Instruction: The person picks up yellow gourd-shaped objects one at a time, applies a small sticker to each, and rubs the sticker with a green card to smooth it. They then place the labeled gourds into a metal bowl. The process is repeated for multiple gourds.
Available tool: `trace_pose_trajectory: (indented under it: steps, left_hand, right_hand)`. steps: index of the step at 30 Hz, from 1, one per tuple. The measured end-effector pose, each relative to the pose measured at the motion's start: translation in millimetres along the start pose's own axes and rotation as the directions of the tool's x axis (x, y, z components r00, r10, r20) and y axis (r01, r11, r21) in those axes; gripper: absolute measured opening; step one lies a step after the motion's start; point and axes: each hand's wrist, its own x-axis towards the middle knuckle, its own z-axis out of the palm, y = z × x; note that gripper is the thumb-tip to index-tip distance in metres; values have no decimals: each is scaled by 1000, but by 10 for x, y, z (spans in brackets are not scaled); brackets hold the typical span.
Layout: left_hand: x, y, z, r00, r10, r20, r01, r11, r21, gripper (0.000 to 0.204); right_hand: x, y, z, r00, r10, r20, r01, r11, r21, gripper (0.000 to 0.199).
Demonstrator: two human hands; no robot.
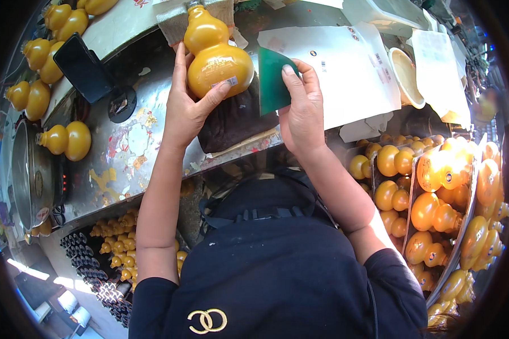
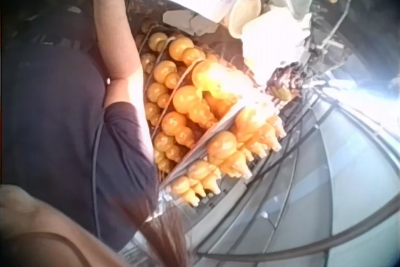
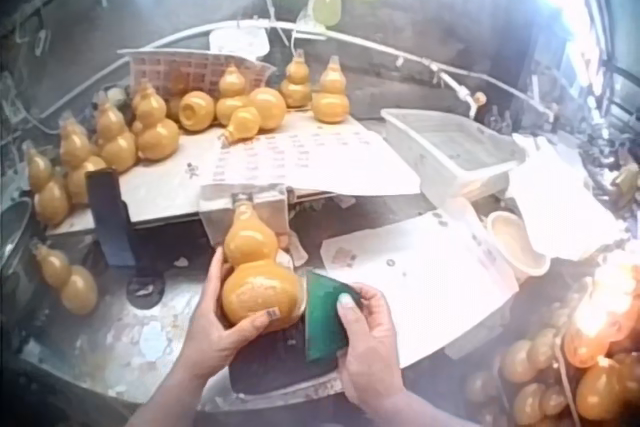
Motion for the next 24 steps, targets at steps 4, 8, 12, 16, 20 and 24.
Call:
trace_pose_trajectory:
  steps: [4, 8, 12, 16, 20, 24]
  left_hand:
    - [-17, 0, -3, 1000, -3, -2, 3, 999, 32, 104]
    - [-20, -47, -60, 997, 46, 61, -49, 998, 38, 102]
    - [36, -136, -143, 989, -132, 65, 146, 918, -368, 79]
    - [52, -64, -21, 991, -130, 13, 129, 955, -268, 77]
    - [51, -82, 49, 998, -28, -64, 30, 999, 20, 79]
    - [18, 73, 120, 997, -50, -64, 57, 993, 99, 79]
  right_hand:
    - [-58, -28, 10, 995, 103, -13, -102, 993, 53, 36]
    - [-48, 85, -85, 891, -398, 217, 452, 754, -476, 41]
    - [-112, 117, 44, 607, -587, 536, 788, 354, -504, 35]
    - [-197, 254, 163, 812, -393, 432, 583, 575, -574, 41]
    - [-135, 227, 78, 900, -261, 348, 430, 656, -620, 42]
    - [-60, 281, -131, 937, -226, 269, 344, 744, -574, 42]
